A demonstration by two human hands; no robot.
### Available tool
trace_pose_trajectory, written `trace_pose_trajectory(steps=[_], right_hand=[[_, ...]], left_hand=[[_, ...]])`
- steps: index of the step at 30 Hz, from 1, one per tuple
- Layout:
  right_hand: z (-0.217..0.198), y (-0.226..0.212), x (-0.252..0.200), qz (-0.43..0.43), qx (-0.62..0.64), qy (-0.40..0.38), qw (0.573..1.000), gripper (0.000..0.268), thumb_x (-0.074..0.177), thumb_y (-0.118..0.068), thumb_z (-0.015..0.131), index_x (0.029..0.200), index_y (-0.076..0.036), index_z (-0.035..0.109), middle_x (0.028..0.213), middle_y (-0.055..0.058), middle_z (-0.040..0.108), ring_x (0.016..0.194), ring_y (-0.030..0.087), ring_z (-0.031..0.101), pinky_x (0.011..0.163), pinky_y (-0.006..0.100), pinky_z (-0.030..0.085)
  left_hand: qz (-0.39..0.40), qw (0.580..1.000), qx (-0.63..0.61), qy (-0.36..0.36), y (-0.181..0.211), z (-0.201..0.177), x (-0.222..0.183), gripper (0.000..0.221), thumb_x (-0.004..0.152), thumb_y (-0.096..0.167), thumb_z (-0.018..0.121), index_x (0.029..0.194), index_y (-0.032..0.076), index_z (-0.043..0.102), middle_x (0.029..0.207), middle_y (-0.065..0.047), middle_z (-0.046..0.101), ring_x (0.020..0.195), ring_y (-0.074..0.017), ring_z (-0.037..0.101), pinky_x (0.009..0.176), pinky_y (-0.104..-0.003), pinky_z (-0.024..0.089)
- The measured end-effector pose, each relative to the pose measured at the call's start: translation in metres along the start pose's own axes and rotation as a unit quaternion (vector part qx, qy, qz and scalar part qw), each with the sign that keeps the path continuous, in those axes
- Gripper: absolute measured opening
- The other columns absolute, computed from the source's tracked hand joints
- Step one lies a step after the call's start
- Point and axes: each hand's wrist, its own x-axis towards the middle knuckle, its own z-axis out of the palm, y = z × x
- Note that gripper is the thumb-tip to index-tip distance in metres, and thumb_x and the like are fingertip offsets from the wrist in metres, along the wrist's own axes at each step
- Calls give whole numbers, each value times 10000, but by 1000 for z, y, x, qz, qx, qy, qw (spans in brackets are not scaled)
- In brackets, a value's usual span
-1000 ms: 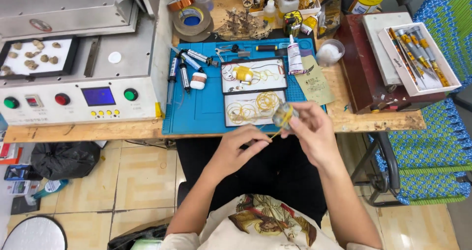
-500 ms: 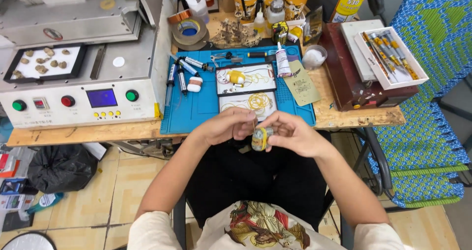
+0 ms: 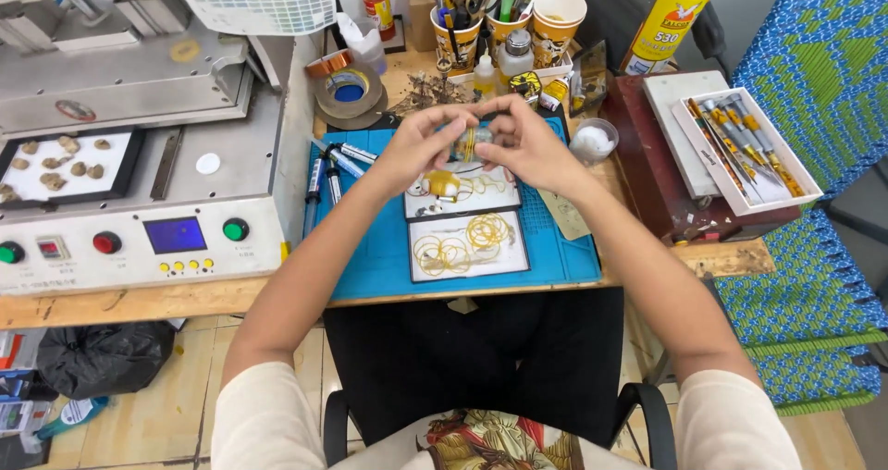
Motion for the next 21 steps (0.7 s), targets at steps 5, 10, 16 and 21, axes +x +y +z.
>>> trace_pose_trajectory(steps=[5,10,16,21], right_hand=[[23,10,-16,-19,-51,32,998,401,986,43,796,1367,-4,677,976,69,649,874,151,723,744,327,737],[24,-14,-18,-42,-21,72,996,385,1026,54,773,1396,-21,695,1017,89,665,941,158,717,808,336,735],[15,-17,-15,-76,-11,144,987,410,1077,68,714,1473,-6,641,994,119,636,905,188,738,755,348,733],[24,-44,9,-92,28,154,983,424,1087,43,716,1484,14,569,1019,150,643,904,202,743,794,391,758]], left_hand=[[64,991,95,-69,-27,-3,-14,210,1139,152,616,1279,37,722,1547,-147,598,472,-102,629,459,-189,481],[147,976,149,-56,-15,6,-20,187,1109,116,695,1286,84,744,1612,-124,535,668,-177,780,545,-235,590],[218,950,222,-11,8,24,-32,133,1132,108,675,1188,108,796,1641,-103,477,1090,-309,837,705,-325,706],[195,959,195,58,-19,18,-25,121,1130,80,657,1162,17,756,1583,-214,466,1157,-414,789,730,-396,725]])
